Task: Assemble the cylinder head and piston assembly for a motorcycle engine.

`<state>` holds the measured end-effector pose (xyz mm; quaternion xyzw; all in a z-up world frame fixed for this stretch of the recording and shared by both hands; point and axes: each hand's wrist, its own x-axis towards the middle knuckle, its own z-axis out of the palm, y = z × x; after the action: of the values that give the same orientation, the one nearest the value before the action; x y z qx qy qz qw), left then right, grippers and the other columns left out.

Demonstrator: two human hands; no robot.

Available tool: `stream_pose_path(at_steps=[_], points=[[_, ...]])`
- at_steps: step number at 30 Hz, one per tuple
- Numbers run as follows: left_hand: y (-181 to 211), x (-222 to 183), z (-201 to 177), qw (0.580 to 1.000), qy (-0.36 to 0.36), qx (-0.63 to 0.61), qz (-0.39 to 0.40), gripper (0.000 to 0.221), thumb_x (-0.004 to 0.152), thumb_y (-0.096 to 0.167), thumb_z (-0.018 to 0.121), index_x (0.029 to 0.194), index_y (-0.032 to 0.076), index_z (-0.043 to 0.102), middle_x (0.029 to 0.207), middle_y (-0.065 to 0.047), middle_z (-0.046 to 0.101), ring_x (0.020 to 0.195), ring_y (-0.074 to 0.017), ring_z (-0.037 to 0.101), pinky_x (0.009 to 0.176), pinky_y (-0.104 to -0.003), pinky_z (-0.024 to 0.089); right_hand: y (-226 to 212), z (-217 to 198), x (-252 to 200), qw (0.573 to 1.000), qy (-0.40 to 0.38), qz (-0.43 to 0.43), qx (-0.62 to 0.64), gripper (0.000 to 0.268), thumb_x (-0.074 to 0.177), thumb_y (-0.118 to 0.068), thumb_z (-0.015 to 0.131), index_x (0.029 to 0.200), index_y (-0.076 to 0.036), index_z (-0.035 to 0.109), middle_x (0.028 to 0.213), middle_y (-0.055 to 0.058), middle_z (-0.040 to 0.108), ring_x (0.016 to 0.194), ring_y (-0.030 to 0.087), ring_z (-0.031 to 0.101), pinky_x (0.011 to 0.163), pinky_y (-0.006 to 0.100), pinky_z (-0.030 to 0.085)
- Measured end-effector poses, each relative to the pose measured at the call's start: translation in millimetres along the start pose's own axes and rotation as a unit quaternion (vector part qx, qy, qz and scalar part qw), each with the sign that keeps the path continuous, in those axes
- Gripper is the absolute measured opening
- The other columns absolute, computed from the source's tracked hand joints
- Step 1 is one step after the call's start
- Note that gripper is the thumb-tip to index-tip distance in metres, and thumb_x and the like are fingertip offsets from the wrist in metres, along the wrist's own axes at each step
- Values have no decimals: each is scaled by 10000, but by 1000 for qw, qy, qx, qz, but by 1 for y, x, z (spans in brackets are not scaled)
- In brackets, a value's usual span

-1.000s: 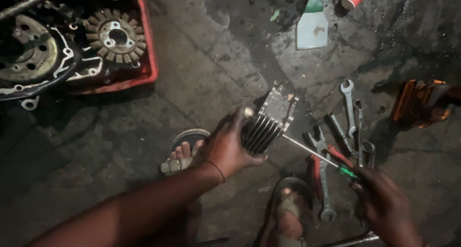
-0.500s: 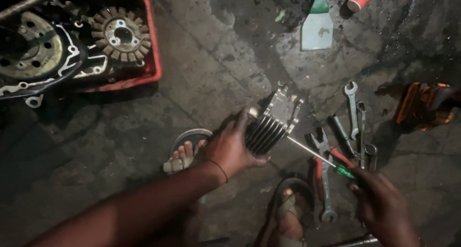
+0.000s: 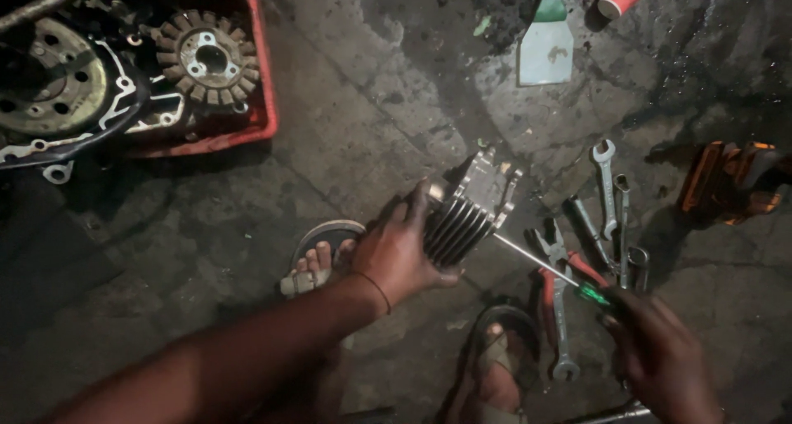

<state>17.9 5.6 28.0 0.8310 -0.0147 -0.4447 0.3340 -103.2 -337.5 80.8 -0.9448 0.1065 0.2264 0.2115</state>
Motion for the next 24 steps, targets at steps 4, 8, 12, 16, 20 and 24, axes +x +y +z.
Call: stream_pose_path(at_steps=[4, 8, 12, 16, 20, 24], points=[[-2, 2, 2, 998, 42, 35, 42, 1413, 600, 560, 930, 1590, 84, 40, 1408, -239, 502, 1259, -391, 562, 1046, -464, 485, -5, 4, 9, 1000, -10, -13, 8, 436, 860, -108, 660, 1294, -154, 654, 1073, 78, 735, 857, 197, 736, 726, 361, 603], [-2, 2, 0, 998, 32, 47, 39, 1445, 625, 586, 916, 1597, 90, -31, 1438, -254, 461, 1268, -403, 550, 1049, -468, 474, -1, 9, 6, 999, -5, -27, 30, 411, 898, -132, 637, 1308, -153, 653, 1066, 93, 724, 861, 192, 734, 719, 355, 629], [2, -3, -9, 999, -33, 23, -9, 1485, 657, 605, 857, 1646, 128, -142, 1502, -254, 413, 1191, -395, 624, 1016, -437, 539, 58, 25, -18, 980, -68, 172, 75, 453, 960, -122, 662, 1411, -146, 682, 1124, 121, 679, 785, 288, 720, 633, 415, 606], [-26, 5, 9, 990, 87, 14, 109, 1331, 608, 598, 918, 1570, 74, 161, 1454, -278, 465, 1184, -441, 604, 949, -490, 532, 84, 37, -24, 998, 36, 11, 57, 372, 891, -135, 683, 1261, -100, 689, 1117, 113, 714, 922, 196, 724, 756, 344, 579], [-16, 10, 3, 992, 67, -3, 111, 1082, 591, 620, 897, 1399, 70, 433, 1346, -197, 596, 1165, -390, 663, 973, -477, 540, 148, 60, -23, 995, 43, -46, 73, 385, 924, -129, 668, 1303, -66, 652, 1131, 143, 691, 1025, 191, 690, 849, 312, 537], [7, 7, 16, 992, 58, -1, 116, 1097, 603, 583, 904, 1406, 34, 396, 1389, -233, 524, 1201, -419, 617, 973, -489, 532, 227, 105, -29, 959, -62, 181, 210, 477, 950, -92, 664, 1426, -69, 630, 959, 238, 710, 783, 315, 675, 665, 396, 567]])
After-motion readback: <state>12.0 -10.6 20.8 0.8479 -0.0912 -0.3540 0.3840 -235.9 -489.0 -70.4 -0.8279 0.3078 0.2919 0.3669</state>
